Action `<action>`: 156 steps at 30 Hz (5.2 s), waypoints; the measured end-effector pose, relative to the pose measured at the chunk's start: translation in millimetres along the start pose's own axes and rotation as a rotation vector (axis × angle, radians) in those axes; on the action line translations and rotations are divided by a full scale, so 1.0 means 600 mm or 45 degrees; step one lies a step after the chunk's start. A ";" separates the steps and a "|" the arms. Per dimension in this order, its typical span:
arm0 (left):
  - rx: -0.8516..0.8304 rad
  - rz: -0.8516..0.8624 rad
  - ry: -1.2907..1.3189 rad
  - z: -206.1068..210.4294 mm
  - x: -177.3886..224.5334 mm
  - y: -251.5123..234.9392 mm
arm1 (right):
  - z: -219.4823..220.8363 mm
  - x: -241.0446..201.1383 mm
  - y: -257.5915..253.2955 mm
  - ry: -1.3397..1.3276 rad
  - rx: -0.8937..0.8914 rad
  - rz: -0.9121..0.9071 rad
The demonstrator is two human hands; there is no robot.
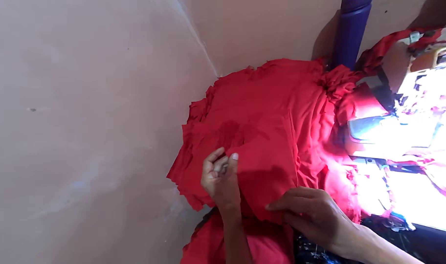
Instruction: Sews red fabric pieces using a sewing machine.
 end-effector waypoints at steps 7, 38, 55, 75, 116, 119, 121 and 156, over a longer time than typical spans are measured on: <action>-0.616 -0.045 0.353 0.069 0.081 0.049 | -0.055 -0.001 -0.034 -0.081 0.339 0.278; -0.974 0.333 0.250 0.138 0.142 0.058 | -0.144 0.012 0.047 -0.484 0.050 0.639; -1.110 0.245 0.122 0.432 0.043 0.091 | -0.283 0.096 0.152 0.543 0.779 0.839; -0.707 0.618 -0.614 0.435 0.054 0.232 | -0.280 0.084 0.195 0.513 1.071 0.825; -0.407 0.817 -0.791 -0.029 -0.082 0.165 | -0.099 0.045 0.093 0.410 0.076 0.504; -0.280 0.885 -0.879 -0.019 -0.109 0.171 | -0.059 0.038 0.070 0.451 -0.017 0.400; -0.212 0.901 -0.839 -0.021 -0.118 0.176 | -0.039 0.035 0.064 0.474 -0.056 0.371; -0.741 -0.475 -0.471 0.081 -0.071 -0.093 | -0.031 -0.028 -0.039 0.392 -0.037 0.009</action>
Point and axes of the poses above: each hand's wrist, its own y-axis away from the middle knuckle, its own z-axis out of the palm, x = y × z, the point moved 5 cm from there along -y, towards the middle knuckle, and after that the axes turned 1 degree about x, right-handed, at the moved point
